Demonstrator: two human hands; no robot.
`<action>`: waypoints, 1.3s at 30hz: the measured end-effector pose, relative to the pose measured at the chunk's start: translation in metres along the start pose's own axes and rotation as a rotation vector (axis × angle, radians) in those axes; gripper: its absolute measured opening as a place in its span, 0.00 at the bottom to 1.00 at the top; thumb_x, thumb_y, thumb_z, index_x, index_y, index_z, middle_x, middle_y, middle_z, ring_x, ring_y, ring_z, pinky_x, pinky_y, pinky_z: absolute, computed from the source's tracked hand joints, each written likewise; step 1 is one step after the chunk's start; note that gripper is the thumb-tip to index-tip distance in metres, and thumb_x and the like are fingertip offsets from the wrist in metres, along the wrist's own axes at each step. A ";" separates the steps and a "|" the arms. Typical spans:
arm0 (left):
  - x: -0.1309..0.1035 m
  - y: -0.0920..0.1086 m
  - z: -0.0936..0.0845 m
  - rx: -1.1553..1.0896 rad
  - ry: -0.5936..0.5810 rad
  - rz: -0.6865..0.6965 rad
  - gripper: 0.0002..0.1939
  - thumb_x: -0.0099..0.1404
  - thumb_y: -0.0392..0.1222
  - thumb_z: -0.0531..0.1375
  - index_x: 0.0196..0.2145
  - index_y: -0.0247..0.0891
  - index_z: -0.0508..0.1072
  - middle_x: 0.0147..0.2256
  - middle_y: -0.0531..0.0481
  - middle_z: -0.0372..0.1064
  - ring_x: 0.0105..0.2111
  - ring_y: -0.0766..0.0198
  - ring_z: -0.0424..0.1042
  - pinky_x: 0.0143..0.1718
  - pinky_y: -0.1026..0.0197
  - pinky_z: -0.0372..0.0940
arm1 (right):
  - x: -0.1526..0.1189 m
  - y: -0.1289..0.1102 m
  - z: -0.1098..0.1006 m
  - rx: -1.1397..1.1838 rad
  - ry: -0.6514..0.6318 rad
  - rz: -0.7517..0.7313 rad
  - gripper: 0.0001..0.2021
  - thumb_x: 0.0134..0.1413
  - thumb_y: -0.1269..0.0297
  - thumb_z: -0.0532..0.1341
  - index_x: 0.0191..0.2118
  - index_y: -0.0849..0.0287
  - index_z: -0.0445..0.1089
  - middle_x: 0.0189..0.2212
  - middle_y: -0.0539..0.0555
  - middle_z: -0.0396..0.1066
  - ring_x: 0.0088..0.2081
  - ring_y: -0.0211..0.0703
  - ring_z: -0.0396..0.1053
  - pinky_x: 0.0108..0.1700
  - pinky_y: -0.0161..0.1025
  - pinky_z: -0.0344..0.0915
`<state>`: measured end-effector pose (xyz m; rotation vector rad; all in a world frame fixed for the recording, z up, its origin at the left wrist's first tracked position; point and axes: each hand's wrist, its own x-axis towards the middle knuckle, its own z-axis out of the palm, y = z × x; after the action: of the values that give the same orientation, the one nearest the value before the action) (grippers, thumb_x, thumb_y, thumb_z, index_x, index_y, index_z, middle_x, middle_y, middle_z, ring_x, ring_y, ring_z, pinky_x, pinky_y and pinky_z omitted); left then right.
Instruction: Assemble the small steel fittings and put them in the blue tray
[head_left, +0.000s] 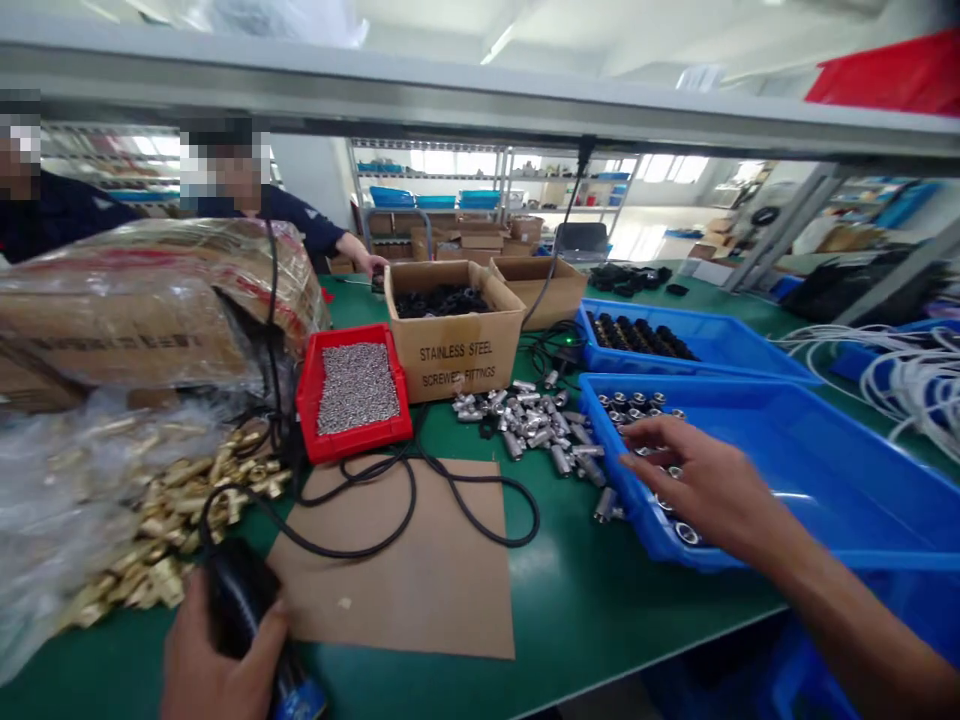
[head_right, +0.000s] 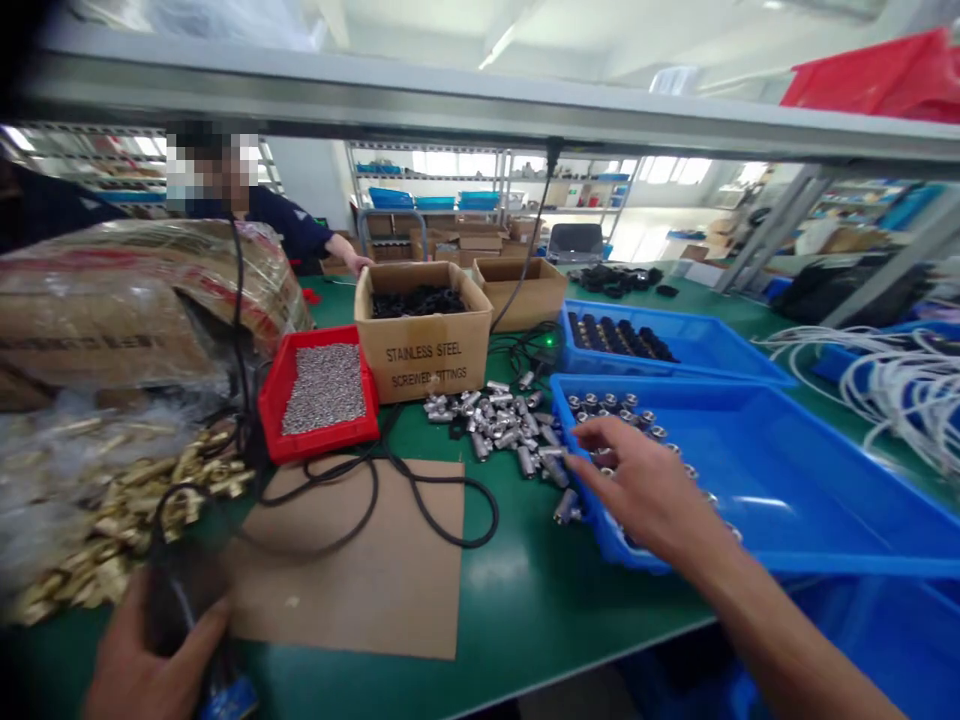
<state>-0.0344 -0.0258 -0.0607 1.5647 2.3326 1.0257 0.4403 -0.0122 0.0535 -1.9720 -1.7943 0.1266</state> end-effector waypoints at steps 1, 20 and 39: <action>0.001 -0.002 -0.001 0.017 0.001 0.002 0.43 0.59 0.64 0.52 0.62 0.29 0.56 0.58 0.33 0.60 0.58 0.40 0.61 0.60 0.41 0.57 | 0.008 -0.021 0.015 0.006 -0.037 -0.089 0.16 0.58 0.55 0.58 0.49 0.54 0.69 0.45 0.56 0.74 0.43 0.50 0.73 0.45 0.44 0.69; 0.000 -0.006 -0.005 0.081 0.134 0.223 0.28 0.63 0.56 0.52 0.54 0.34 0.67 0.59 0.37 0.59 0.60 0.46 0.57 0.61 0.41 0.53 | 0.125 -0.100 0.162 -0.352 -0.166 -0.367 0.16 0.55 0.66 0.61 0.49 0.61 0.70 0.43 0.64 0.71 0.50 0.59 0.64 0.48 0.47 0.59; 0.051 0.142 0.022 0.035 -0.465 0.739 0.15 0.69 0.42 0.51 0.49 0.41 0.72 0.47 0.47 0.72 0.48 0.59 0.71 0.52 0.57 0.64 | -0.010 -0.151 0.165 0.464 -0.379 -0.548 0.09 0.54 0.69 0.61 0.40 0.57 0.76 0.39 0.56 0.72 0.43 0.46 0.69 0.46 0.39 0.65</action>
<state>0.0616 0.0601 0.0216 2.4340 1.4876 0.6049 0.2389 0.0290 -0.0351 -1.1447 -2.2232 0.7011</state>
